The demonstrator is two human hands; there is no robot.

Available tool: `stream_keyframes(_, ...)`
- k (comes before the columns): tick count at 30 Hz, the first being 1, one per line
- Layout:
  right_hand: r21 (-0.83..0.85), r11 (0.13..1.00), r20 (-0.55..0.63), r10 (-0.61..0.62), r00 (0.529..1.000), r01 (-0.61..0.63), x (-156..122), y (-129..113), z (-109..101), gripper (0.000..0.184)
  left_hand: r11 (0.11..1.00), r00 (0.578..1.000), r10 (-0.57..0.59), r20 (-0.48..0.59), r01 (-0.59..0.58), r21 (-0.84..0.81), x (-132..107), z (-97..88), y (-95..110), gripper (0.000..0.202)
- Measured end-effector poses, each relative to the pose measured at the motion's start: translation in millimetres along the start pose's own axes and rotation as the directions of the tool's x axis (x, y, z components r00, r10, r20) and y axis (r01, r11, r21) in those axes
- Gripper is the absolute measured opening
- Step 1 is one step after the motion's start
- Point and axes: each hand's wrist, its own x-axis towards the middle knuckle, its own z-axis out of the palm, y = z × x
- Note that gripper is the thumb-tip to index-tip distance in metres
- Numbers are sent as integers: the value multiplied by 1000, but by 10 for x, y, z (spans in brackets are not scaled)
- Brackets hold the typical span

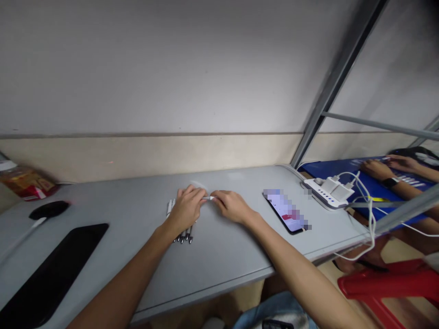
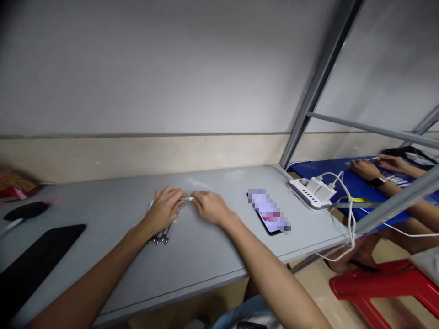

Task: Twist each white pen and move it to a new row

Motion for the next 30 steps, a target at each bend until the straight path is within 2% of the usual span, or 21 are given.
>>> stream_keyframes(2,-34,999,5,-2,1000,2,5,-6,-8,27,999,1000,28,7,-29,22,-6,-16,15,19)
stream_keyframes(6,-130,989,1,-67,998,66,17,-29,-15,24,997,995,46,92,-51,51,-12,9,12,25)
stream_keyframes(9,-101,994,22,-40,999,42,6,-57,-29,27,994,994,60,93,-69,91,-1,17,6,26)
stream_keyframes(12,72,997,87,-29,996,23,-6,-58,-62,32,978,988,135,80,-146,151,8,-9,21,24)
stream_keyframes(15,354,935,106,-44,993,4,6,9,-84,31,961,978,193,79,-205,188,10,-25,30,24)
stream_keyframes(18,544,833,48,94,994,-105,39,146,-71,31,968,984,176,40,-180,174,14,-12,-1,22)
stream_keyframes(20,653,723,43,260,965,-224,62,245,-57,28,981,994,112,-5,-110,158,15,0,-33,22)
stream_keyframes(22,807,516,80,388,918,-288,82,318,-53,27,992,998,52,-40,-47,119,11,4,-54,24)
stream_keyframes(23,879,388,94,428,899,-277,91,341,-55,27,996,999,37,-40,-34,84,7,1,-56,25)
stream_keyframes(25,978,117,101,470,877,-175,108,360,-64,27,999,999,45,-8,-45,-2,-2,-11,-44,25)
stream_keyframes(27,992,-114,107,500,859,-57,120,363,-74,27,996,998,60,22,-59,-65,-7,-26,-26,26)
stream_keyframes(28,979,-205,125,507,853,-22,124,365,-78,28,996,998,57,27,-55,-76,-8,-33,-23,26)
stream_keyframes(30,945,-327,170,491,854,0,122,373,-86,28,998,999,26,22,-25,-60,-7,-42,-40,26)
